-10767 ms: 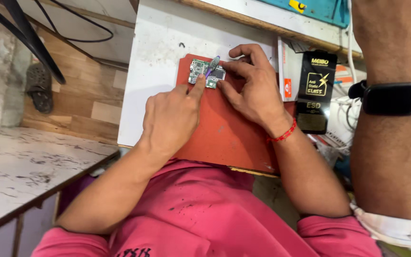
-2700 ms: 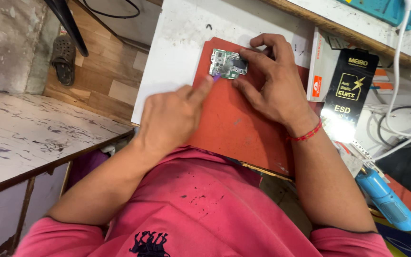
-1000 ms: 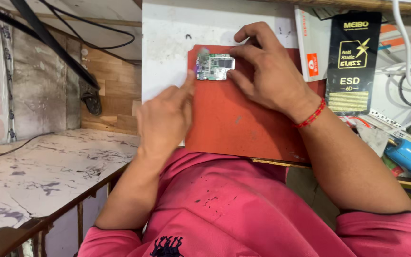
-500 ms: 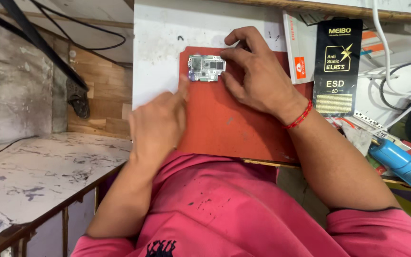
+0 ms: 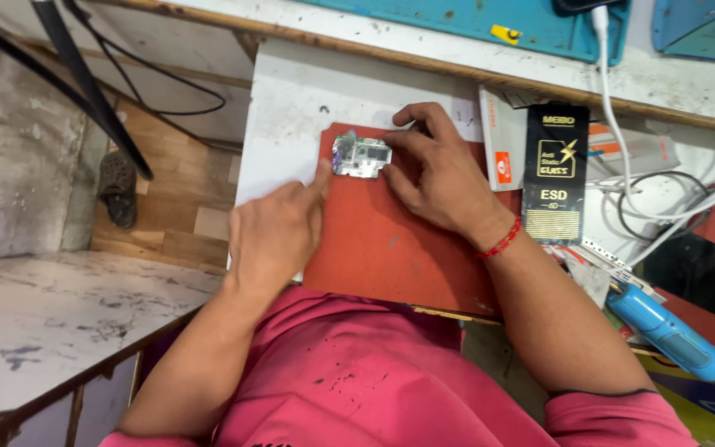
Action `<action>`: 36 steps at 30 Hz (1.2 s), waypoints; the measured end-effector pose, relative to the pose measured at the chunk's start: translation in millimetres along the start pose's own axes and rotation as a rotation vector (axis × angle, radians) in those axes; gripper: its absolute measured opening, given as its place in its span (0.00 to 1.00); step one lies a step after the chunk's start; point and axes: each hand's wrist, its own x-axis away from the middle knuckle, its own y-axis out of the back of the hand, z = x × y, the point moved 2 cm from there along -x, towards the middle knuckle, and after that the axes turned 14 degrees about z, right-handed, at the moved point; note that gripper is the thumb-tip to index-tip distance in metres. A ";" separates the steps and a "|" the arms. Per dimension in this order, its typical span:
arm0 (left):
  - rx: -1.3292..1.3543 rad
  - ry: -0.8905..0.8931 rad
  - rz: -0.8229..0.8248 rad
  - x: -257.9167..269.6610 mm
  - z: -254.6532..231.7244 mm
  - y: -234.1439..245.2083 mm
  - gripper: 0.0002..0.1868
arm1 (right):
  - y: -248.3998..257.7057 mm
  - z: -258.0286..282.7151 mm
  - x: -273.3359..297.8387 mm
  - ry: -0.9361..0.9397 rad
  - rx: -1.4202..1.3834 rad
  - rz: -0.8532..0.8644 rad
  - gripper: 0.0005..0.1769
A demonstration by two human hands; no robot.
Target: The person uses a purple brush to clean a small circuit board placed on a red mat. They repeatedly brush the surface of the board, occasionally adjusting its position. A smartphone is briefly handled and placed back on the desk.
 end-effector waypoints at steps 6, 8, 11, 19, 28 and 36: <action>-0.088 -0.053 0.058 -3.3 -2.7 -0.7 0.24 | 5.1 3.9 -1.0 0.022 0.085 -0.011 0.20; -0.112 -0.021 0.047 3.8 2.0 -3.5 0.24 | 0.7 6.2 -2.2 0.004 0.036 0.016 0.20; -0.092 -0.118 -0.007 -1.2 6.6 -4.7 0.24 | 5.0 4.0 -3.4 0.013 0.039 -0.011 0.18; -0.057 -0.127 0.061 10.6 5.5 0.8 0.22 | 0.4 -1.1 0.0 0.012 0.039 -0.005 0.17; -0.035 0.004 -0.044 14.3 8.6 2.4 0.22 | 0.9 4.3 2.0 -0.008 0.057 -0.017 0.18; 0.130 0.074 -0.098 28.6 22.2 -6.9 0.18 | 2.8 4.9 2.3 0.044 0.022 -0.015 0.22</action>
